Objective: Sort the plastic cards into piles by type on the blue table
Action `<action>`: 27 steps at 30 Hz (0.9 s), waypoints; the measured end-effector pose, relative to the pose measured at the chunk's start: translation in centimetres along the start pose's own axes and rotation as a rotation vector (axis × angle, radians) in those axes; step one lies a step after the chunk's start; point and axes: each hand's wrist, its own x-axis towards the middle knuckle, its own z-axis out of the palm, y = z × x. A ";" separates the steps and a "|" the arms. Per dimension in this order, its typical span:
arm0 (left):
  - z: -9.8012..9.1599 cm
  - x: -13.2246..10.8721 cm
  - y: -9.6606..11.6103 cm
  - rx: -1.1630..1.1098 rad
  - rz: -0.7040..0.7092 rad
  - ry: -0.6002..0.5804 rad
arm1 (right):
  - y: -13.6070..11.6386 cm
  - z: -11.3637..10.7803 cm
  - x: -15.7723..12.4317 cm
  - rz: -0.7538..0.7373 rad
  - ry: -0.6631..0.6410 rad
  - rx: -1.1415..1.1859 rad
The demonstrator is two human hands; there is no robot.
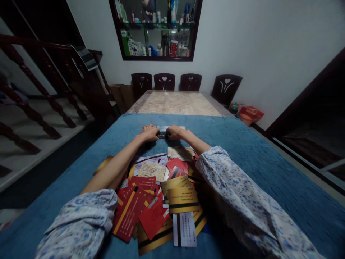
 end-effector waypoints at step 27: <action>-0.8 -4.7 1.6 -0.004 0.038 0.133 | -0.6 -0.5 0.1 -0.033 -0.004 -0.068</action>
